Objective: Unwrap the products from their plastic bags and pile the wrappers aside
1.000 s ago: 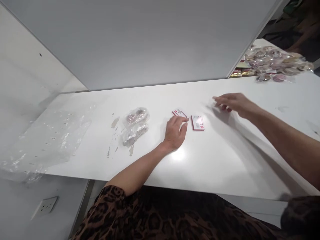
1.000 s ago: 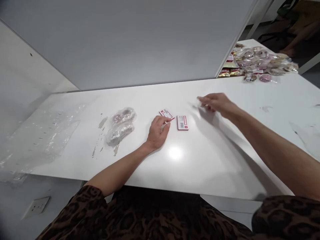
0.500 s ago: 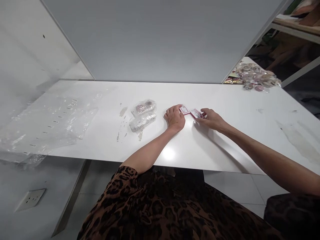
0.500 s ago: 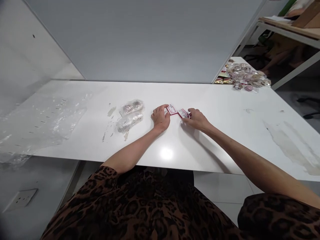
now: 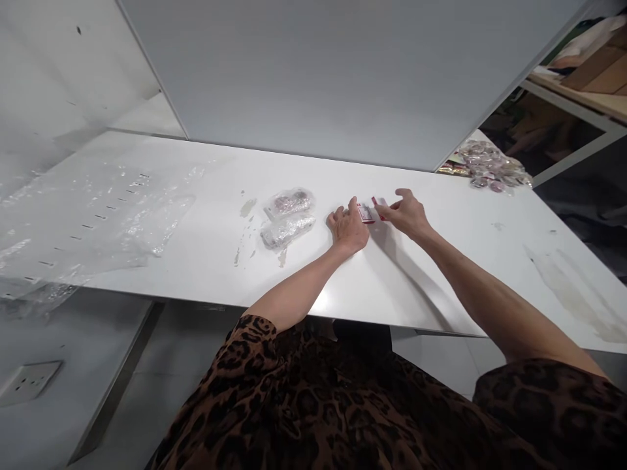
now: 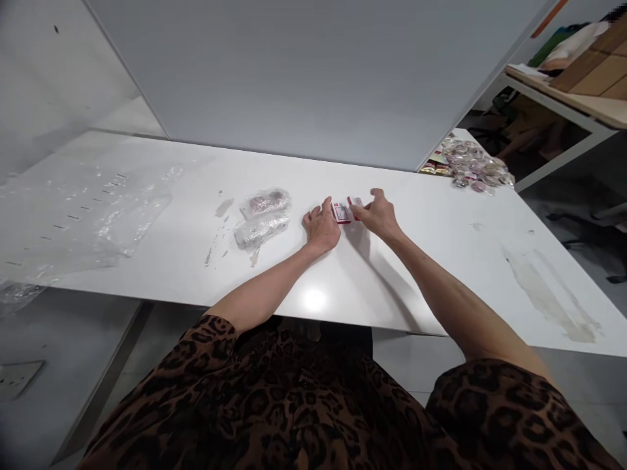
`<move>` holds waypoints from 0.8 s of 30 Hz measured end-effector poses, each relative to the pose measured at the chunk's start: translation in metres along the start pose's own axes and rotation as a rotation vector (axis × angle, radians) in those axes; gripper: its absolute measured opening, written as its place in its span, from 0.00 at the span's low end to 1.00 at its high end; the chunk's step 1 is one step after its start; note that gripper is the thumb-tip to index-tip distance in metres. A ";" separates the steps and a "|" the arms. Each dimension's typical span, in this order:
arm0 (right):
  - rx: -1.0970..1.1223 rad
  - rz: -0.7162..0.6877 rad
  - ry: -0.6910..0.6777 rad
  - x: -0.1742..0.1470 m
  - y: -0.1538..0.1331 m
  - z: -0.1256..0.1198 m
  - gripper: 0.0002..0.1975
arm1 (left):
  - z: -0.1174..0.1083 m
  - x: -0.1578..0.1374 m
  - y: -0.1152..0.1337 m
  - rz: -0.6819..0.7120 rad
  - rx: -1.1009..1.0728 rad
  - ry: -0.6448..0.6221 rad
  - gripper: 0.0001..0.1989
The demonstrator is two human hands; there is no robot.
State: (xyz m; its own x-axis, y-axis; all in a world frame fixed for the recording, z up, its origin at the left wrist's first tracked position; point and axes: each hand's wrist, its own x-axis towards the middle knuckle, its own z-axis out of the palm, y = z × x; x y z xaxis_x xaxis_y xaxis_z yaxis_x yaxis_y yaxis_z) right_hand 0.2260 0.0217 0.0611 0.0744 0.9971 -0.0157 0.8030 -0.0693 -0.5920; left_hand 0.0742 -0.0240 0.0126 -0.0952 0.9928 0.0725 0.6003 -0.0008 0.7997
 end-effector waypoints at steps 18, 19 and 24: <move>0.470 0.147 -0.289 -0.012 -0.041 0.015 0.35 | -0.015 0.005 -0.005 -0.044 -0.400 0.071 0.37; 0.485 0.120 -0.268 -0.015 -0.038 0.012 0.36 | -0.014 0.004 -0.005 -0.024 -0.442 0.070 0.36; 0.511 -0.136 -0.070 -0.025 -0.016 -0.008 0.36 | -0.010 0.005 -0.005 0.061 -0.465 0.100 0.32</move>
State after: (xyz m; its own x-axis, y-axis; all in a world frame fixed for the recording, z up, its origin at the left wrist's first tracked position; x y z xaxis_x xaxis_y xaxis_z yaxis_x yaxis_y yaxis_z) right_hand 0.2164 -0.0021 0.0773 -0.0640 0.9969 0.0447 0.4107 0.0671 -0.9093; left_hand 0.0624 -0.0201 0.0149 -0.1607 0.9729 0.1664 0.1907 -0.1348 0.9723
